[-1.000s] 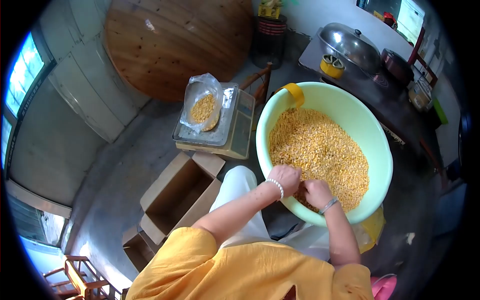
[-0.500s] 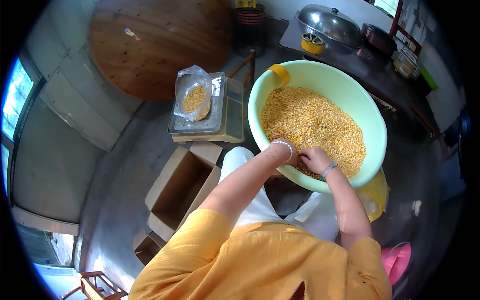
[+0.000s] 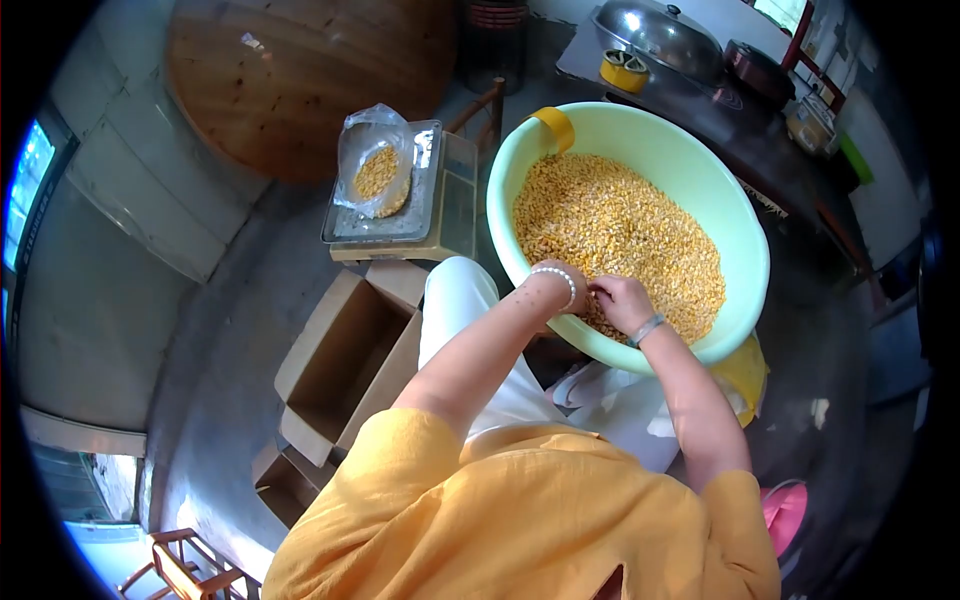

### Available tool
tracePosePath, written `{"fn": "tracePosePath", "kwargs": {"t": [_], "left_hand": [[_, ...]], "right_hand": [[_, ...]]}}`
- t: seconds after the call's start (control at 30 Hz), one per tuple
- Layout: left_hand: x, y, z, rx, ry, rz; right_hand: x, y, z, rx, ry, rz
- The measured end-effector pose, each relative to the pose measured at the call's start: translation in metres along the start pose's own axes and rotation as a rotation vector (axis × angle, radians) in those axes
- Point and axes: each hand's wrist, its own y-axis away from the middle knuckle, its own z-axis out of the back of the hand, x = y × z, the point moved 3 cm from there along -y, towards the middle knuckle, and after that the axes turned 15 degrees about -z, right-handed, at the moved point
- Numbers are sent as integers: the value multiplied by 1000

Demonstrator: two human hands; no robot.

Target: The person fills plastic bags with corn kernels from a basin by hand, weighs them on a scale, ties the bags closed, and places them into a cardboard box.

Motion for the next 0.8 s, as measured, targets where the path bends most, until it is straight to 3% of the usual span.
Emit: {"fn": "tracePosePath", "kwargs": {"t": [0.27,0.47,0.8], "left_hand": [[-5,9,9,56,24,4],[-6,11,12,19,35,4],[1,2,3,-41,24,-38]], "right_hand": [[0,-5,4,-49,-22,-26],[1,-7,-1,9,42,57],[3,-7,7,31,4,12]]}}
